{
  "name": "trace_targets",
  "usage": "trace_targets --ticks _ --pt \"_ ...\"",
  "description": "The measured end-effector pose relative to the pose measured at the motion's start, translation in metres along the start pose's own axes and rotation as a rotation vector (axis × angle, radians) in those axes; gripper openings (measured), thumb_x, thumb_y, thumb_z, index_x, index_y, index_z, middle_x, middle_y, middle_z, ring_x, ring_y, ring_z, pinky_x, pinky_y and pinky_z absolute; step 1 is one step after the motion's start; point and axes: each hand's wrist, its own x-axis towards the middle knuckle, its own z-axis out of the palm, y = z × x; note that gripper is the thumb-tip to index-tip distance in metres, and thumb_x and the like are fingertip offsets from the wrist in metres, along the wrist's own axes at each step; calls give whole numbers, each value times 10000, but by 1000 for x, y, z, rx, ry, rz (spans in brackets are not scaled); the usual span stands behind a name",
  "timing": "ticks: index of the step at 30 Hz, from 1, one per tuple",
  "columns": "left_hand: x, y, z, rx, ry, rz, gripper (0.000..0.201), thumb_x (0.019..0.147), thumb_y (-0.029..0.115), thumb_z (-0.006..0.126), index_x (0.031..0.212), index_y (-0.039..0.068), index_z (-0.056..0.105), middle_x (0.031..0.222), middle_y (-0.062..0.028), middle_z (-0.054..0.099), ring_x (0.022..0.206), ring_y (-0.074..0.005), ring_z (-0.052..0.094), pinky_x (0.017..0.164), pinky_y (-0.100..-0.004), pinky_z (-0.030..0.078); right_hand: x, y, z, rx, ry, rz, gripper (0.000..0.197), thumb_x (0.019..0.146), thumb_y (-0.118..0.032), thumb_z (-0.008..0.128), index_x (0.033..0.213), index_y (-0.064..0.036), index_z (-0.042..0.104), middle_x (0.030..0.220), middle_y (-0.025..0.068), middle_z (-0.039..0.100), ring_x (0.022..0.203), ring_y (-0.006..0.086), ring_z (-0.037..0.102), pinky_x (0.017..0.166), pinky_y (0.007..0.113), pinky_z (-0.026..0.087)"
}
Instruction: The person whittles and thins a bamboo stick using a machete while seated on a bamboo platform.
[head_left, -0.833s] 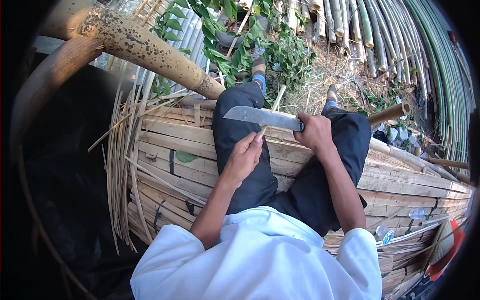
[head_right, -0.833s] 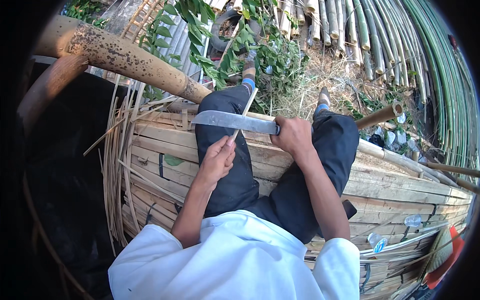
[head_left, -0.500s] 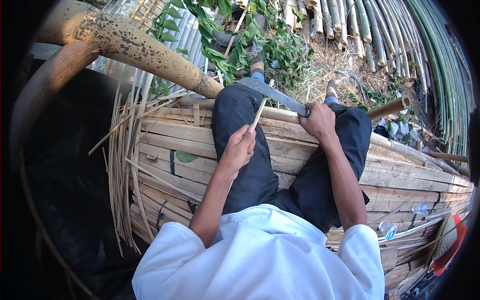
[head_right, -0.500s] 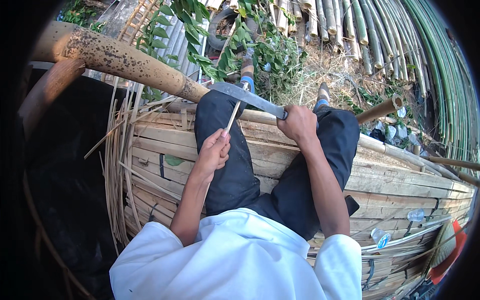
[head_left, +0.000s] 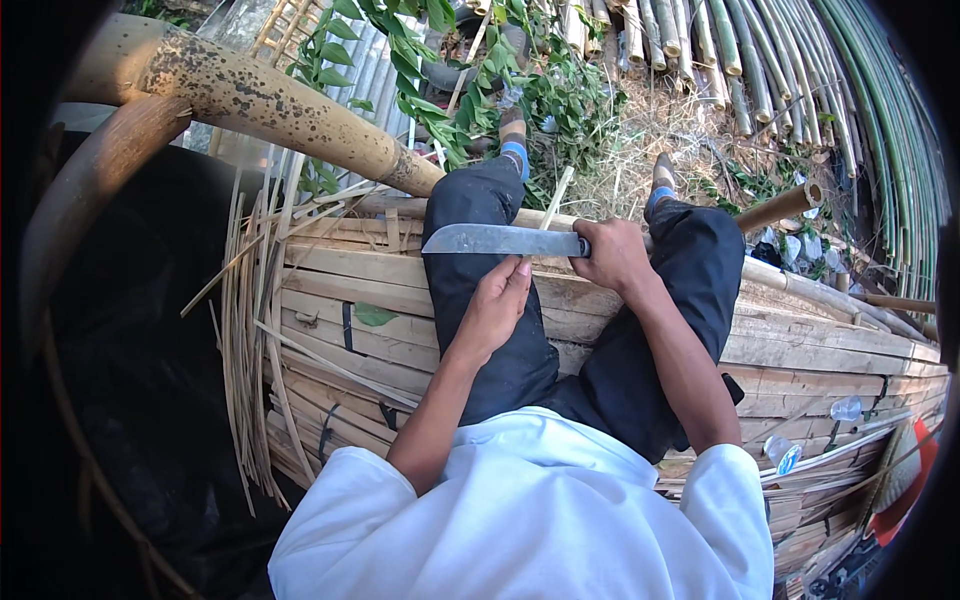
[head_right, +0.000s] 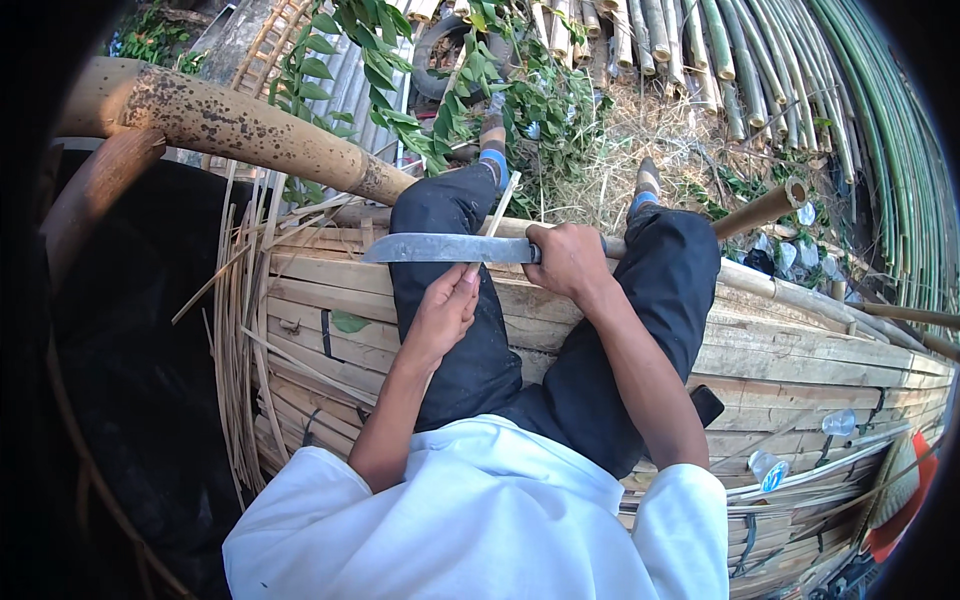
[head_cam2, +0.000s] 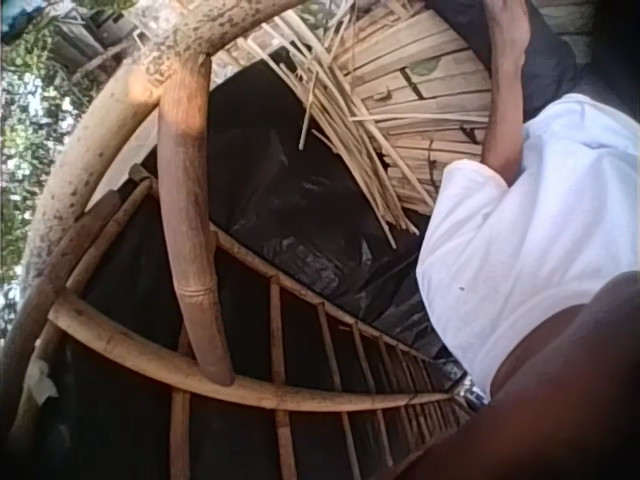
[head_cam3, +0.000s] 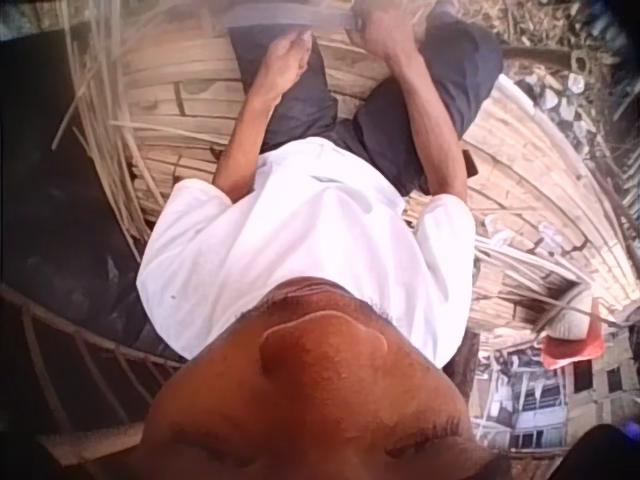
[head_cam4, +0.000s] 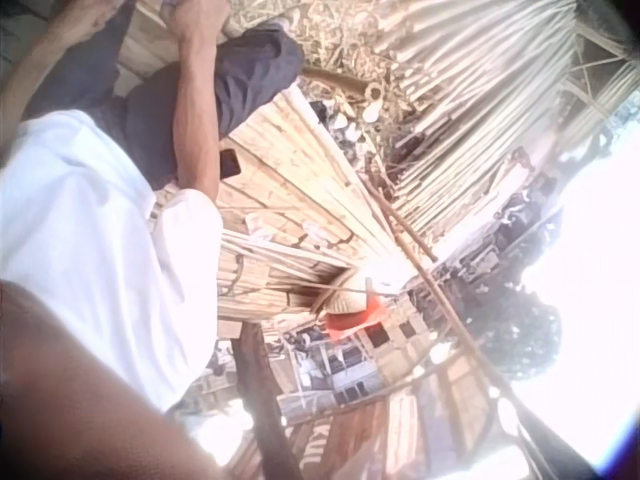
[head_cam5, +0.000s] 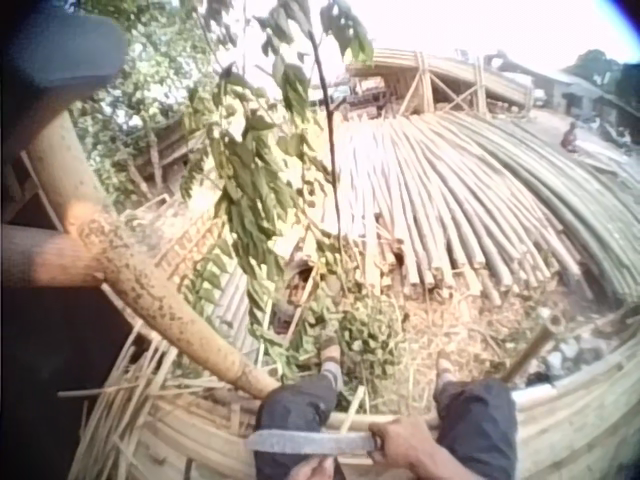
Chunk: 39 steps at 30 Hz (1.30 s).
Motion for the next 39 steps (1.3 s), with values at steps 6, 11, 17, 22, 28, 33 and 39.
trace_targets --ticks 6,11,17,22,28,33,39 --pt "-10 3 -10 38 -16 15 283 998 327 414 800 126 435 563 88 291 413 5 215 349 -178 157 7 25 -15 1 8 249 195 668 -241 618 772 -89 684 650 178 627 660 356 635 642 451 515" --pt "-3 4 -13 42 -28 10 287 998 340 409 811 125 443 554 91 279 408 7 209 346 -182 147 10 26 -13 -74 0 313 224 656 -260 627 788 -91 691 672 179 636 690 350 644 660 449 520" --pt "-19 19 -23 -53 -80 -75 281 992 364 415 827 137 437 553 86 274 394 5 196 343 -185 128 21 55 -12 141 76 783 325 745 -312 570 801 -7 667 782 236 652 776 394 636 725 462 501" --pt "-9 3 -33 -57 79 -33 292 1002 334 400 802 123 432 563 80 288 421 -3 225 361 -187 166 17 56 2 484 235 532 309 773 -235 571 679 59 579 531 180 524 517 240 560 567 392 430" --pt "10 1 -29 77 9 37 301 1009 287 396 788 90 451 574 72 303 491 -21 262 438 -208 218 7 4 12 346 141 200 166 723 -220 624 724 -54 631 566 175 567 574 359 597 575 429 471" --pt "13 7 -31 204 -105 94 324 1009 286 399 750 93 422 589 67 322 504 -27 274 451 -207 248 5 3 12 239 136 137 130 680 -216 627 716 -92 628 573 160 583 607 374 607 602 463 488" --pt "0 9 -39 187 -93 42 331 1002 310 413 748 98 409 592 66 317 499 -22 279 432 -196 251 4 12 -4 153 98 274 170 676 -220 600 750 -97 691 648 184 622 661 363 628 663 454 508"
